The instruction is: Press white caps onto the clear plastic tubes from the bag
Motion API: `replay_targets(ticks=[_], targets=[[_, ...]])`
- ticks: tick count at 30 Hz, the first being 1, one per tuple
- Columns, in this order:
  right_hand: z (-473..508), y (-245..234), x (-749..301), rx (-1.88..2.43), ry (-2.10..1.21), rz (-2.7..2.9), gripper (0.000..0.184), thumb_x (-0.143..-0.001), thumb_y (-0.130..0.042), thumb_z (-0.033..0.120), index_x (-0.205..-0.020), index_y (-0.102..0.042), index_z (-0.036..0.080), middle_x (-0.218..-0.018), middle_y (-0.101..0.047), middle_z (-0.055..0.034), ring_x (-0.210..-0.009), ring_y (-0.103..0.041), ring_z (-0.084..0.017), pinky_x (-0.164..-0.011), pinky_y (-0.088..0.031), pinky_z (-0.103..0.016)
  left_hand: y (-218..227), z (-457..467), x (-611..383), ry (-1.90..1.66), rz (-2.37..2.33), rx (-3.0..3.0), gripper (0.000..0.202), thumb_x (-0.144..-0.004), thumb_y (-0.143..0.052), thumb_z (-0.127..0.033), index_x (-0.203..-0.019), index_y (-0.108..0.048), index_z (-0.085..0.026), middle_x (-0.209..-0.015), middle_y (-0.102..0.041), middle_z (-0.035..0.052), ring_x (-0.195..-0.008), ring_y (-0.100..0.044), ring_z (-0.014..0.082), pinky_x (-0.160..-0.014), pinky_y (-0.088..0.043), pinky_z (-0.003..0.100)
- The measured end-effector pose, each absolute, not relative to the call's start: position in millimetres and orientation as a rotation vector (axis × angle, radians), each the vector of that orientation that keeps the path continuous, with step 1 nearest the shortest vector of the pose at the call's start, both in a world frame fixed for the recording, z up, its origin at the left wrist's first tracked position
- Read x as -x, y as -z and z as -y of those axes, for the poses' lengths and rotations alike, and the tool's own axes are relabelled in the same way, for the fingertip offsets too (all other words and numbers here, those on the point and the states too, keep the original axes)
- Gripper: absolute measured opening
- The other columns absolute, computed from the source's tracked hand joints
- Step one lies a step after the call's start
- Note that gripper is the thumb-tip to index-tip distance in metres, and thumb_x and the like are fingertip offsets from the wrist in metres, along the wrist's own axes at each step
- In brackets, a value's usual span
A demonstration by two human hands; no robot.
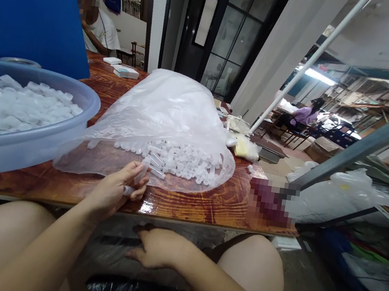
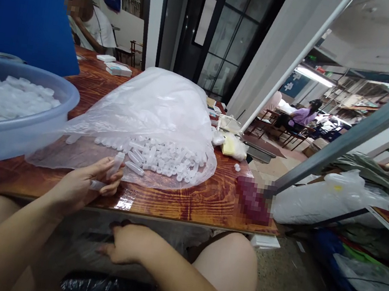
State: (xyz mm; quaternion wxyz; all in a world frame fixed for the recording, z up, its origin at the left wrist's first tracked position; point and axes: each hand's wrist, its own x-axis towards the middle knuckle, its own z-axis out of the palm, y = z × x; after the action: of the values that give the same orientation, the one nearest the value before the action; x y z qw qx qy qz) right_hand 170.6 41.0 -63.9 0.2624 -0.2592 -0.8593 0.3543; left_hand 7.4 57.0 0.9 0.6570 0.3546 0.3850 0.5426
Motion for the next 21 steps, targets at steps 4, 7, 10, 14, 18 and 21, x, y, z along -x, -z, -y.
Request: replay_targets(ticks=[4,7,10,14,18,21], targets=[[-56,-2,-216,0.598,-1.004,2.487,0.021,-0.091,-0.055,0.033,-0.082,-0.068,0.018,-0.075,-0.07,-0.0013,-0.067,-0.063,-0.012,-0.063,-0.047,-0.021,3,-56,-15,-1.156,-1.017,-0.978,0.033,-0.078,-0.067,-0.047,-0.085,-0.053,-0.018,-0.06,-0.042,-0.0063,-0.043,-0.035,0.005,-0.043,-0.025,0.018],[-85,-15,-245,1.004,-0.25,2.203,0.014,-0.088,-0.054,0.022,-0.085,-0.066,0.016,-0.081,-0.065,-0.0077,-0.079,-0.059,-0.019,-0.076,-0.047,-0.031,5,-55,-25,-1.143,-1.08,-1.068,0.045,-0.07,-0.073,-0.053,-0.092,-0.061,-0.016,-0.053,-0.038,-0.0078,-0.043,-0.031,0.0055,-0.042,-0.022,0.019],[-113,3,-258,1.305,0.127,2.14,0.008,-0.082,-0.062,0.02,-0.087,-0.067,0.015,-0.09,-0.06,-0.0117,-0.09,-0.054,-0.026,-0.083,-0.045,-0.039,6,-54,-31,-1.14,-1.131,-1.137,0.049,-0.071,-0.072,-0.054,-0.099,-0.064,-0.016,-0.054,-0.044,-0.0062,-0.045,-0.036,0.0072,-0.043,-0.025,0.019],[-129,26,-254,1.454,0.209,2.176,0.008,-0.082,-0.064,0.023,-0.085,-0.067,0.016,-0.098,-0.057,-0.013,-0.095,-0.051,-0.028,-0.084,-0.043,-0.042,11,-52,-30,-1.088,-1.136,-1.246,0.044,-0.08,-0.065,-0.051,-0.109,-0.064,-0.019,-0.066,-0.058,-0.0022,-0.055,-0.048,0.0107,-0.049,-0.032,0.021],[-127,26,-248,1.273,0.045,2.155,0.007,-0.085,-0.056,0.016,-0.084,-0.062,0.016,-0.102,-0.059,-0.0145,-0.1,-0.051,-0.029,-0.088,-0.042,-0.046,14,-52,-27,-1.077,-1.116,-1.316,0.042,-0.084,-0.061,-0.05,-0.111,-0.064,-0.019,-0.078,-0.064,0.0019,-0.072,-0.057,0.016,-0.06,-0.04,0.024],[-118,21,-243,1.02,-0.129,2.237,0.011,-0.088,-0.047,0.013,-0.09,-0.057,0.017,-0.098,-0.063,-0.0104,-0.094,-0.058,-0.021,-0.085,-0.047,-0.037,13,-52,-28,-1.092,-1.11,-1.323,0.042,-0.082,-0.062,-0.05,-0.109,-0.064,-0.017,-0.091,-0.068,0.0053,-0.083,-0.061,0.0198,-0.069,-0.044,0.027]])
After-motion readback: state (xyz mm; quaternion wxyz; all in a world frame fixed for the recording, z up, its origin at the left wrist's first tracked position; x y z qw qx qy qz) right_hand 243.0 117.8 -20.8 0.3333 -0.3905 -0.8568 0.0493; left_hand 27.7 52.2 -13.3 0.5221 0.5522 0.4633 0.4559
